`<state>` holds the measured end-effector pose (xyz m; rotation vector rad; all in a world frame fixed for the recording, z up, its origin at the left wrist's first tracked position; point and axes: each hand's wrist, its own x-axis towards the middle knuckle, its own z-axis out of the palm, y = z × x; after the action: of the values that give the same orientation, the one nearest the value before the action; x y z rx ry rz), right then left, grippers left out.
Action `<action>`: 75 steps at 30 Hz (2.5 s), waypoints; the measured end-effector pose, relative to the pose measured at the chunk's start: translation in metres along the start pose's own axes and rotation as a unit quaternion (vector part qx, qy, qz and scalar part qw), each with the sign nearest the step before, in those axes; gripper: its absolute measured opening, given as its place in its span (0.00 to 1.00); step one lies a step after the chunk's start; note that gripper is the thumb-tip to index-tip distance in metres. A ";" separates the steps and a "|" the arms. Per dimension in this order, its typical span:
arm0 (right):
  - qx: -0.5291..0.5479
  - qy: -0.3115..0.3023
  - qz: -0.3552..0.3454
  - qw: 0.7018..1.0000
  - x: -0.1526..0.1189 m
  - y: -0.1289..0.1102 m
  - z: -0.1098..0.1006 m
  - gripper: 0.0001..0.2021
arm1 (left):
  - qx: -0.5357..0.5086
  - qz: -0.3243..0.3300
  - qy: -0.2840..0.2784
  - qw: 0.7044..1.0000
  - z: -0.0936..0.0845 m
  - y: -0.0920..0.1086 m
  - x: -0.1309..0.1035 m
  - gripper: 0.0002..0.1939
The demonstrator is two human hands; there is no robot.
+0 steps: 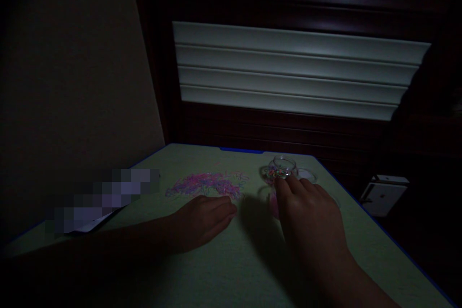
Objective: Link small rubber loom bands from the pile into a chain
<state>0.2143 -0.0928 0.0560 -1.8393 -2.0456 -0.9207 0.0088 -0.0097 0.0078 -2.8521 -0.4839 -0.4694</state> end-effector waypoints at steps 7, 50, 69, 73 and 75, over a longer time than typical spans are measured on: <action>-0.086 -0.060 0.035 0.994 0.002 0.003 -0.001 0.08 | 0.009 0.004 -0.005 1.000 0.002 0.000 0.000 0.11; 0.237 -0.128 -0.082 0.960 -0.004 -0.015 0.019 0.11 | 0.015 -0.025 0.007 1.000 0.003 0.001 0.000 0.09; 0.254 -0.160 -0.066 0.952 -0.001 -0.015 0.014 0.09 | 0.097 -0.146 -0.036 0.984 0.002 -0.004 0.000 0.09; 0.251 -0.145 -0.077 0.954 -0.003 -0.015 0.016 0.09 | 0.127 -0.193 -0.044 0.972 0.002 -0.012 -0.003 0.11; 0.251 -0.141 -0.074 0.955 -0.004 -0.015 0.017 0.10 | 0.136 -0.209 -0.050 0.967 0.001 -0.015 -0.004 0.13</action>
<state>0.2048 -0.0856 0.0361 -1.6175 -2.3299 -0.1314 0.0001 0.0030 0.0073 -2.5144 -1.0884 -0.2967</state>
